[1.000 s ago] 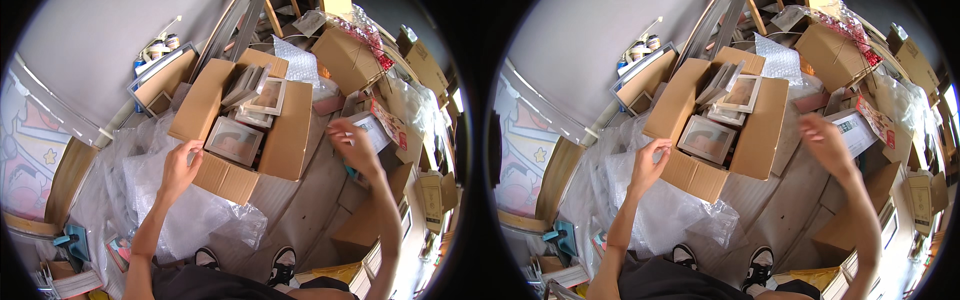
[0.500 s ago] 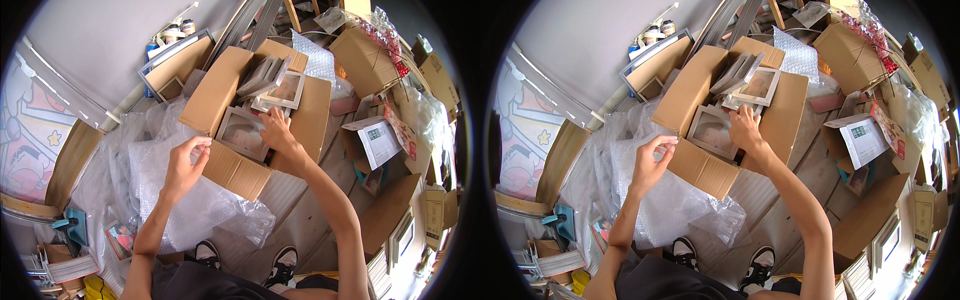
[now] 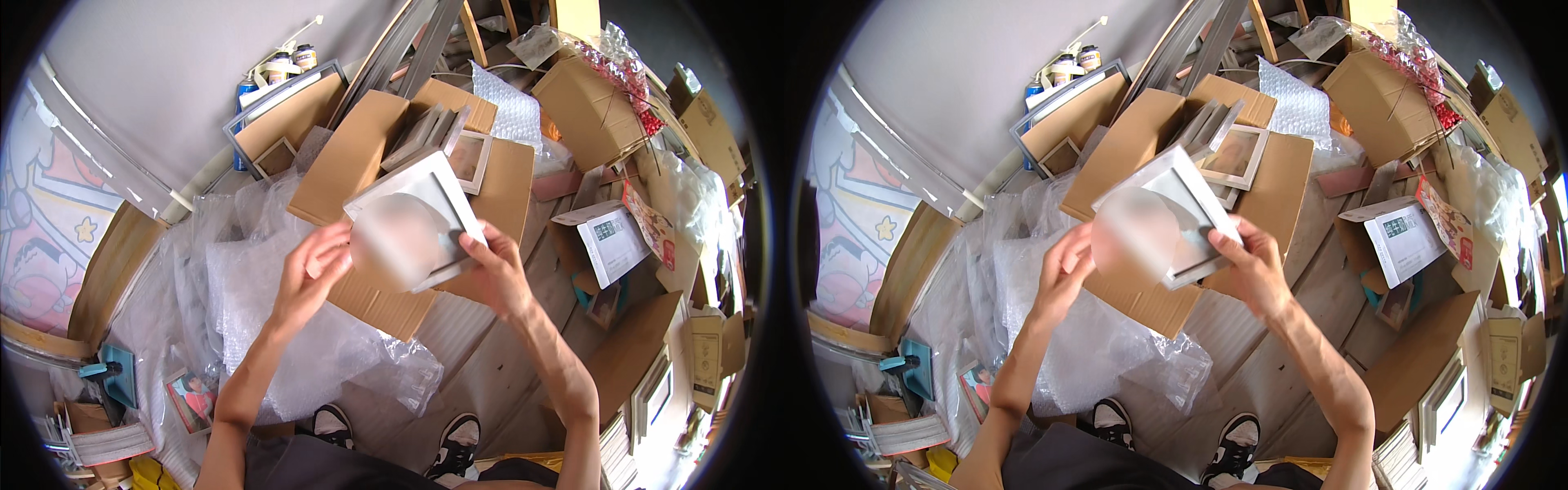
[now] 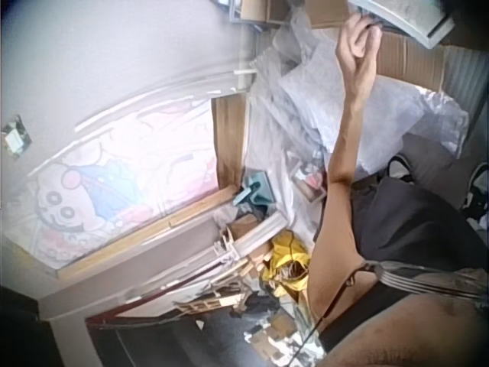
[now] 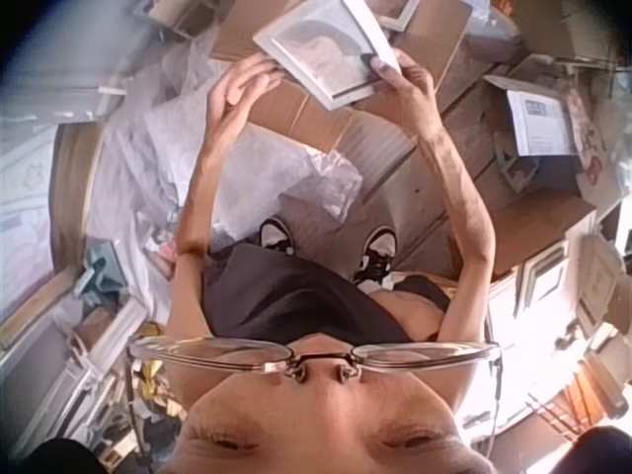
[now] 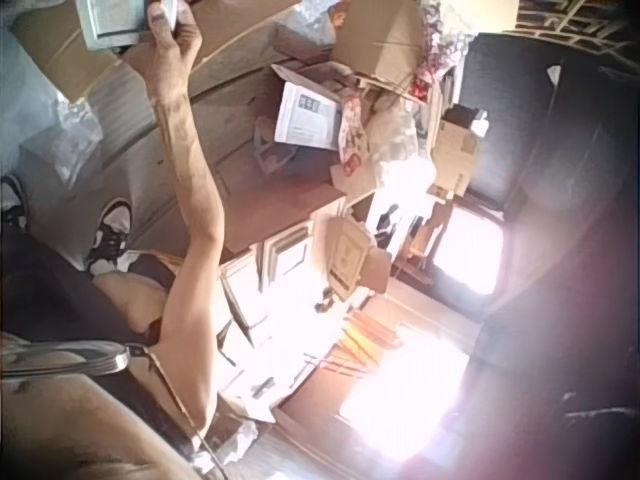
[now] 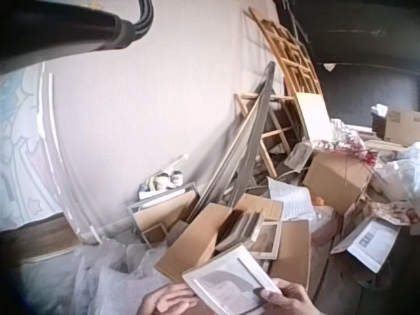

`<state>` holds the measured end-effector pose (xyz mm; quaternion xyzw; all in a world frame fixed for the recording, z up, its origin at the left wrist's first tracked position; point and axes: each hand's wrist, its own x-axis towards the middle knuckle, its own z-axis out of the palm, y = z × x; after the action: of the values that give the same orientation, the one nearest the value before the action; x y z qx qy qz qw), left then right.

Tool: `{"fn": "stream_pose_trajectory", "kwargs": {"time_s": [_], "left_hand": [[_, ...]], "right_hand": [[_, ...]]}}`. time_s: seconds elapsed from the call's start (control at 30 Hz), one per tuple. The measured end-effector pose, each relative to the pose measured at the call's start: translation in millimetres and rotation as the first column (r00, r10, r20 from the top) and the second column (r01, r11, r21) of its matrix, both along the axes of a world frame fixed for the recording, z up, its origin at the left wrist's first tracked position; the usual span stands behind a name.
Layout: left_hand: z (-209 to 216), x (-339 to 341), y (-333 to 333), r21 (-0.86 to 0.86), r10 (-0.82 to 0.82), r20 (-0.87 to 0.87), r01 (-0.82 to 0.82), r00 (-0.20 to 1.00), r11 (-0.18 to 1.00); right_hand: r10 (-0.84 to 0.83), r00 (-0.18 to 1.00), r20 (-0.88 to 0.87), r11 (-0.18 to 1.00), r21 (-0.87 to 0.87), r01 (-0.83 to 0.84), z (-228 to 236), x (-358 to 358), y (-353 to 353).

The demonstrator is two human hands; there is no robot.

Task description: The person assembles multiple small picture frames by hand. They open the back of each frame, insert a cardboard backing, and secure the back panel. The person handles several frames one at a time, placing completed units into a cardboard box.

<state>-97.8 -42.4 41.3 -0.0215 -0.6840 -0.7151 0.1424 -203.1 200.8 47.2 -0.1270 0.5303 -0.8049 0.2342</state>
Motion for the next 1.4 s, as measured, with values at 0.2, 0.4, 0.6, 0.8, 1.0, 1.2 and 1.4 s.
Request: {"fn": "stream_pose_trajectory", "kwargs": {"time_s": [0.2,0.4,0.6,0.8,1.0,1.2,1.4], "left_hand": [[2.6,6.5,18.4,0.051,-0.102,-0.063,0.105,0.993,0.993],[22.0,11.5,20.0,0.031,-0.106,-0.064,0.108,0.992,0.994],[28.0,14.9,14.1,0.063,-0.114,0.013,0.113,0.993,0.992],[34.8,15.6,12.4,0.05,-0.108,0.007,0.108,0.994,0.993],[36.9,13.6,9.7,0.03,-0.097,0.065,0.095,0.993,0.995],[26.3,8.3,9.0,0.065,-0.069,0.166,0.059,0.984,0.996],[-3.7,9.7,30.5,0.167,-0.223,0.076,0.208,0.972,0.964]], "right_hand": [[0.095,0.981,0.166,0.971,-0.233,-0.055,-10.5,37.2,6.0],[0.051,0.973,0.227,0.976,-0.218,-0.001,-11.3,56.4,9.0],[0.11,0.993,0.043,0.991,-0.078,-0.106,-8.4,54.4,16.2],[0.18,0.98,-0.085,0.972,-0.135,-0.191,-18.1,49.4,21.8],[0.183,0.981,-0.062,0.977,-0.097,-0.189,-6.5,47.2,19.0],[0.12,0.988,-0.1,0.993,0.025,-0.118,0.1,46.3,21.3],[0.174,0.636,-0.752,0.865,0.426,0.266,30.2,54.2,13.2]]}}
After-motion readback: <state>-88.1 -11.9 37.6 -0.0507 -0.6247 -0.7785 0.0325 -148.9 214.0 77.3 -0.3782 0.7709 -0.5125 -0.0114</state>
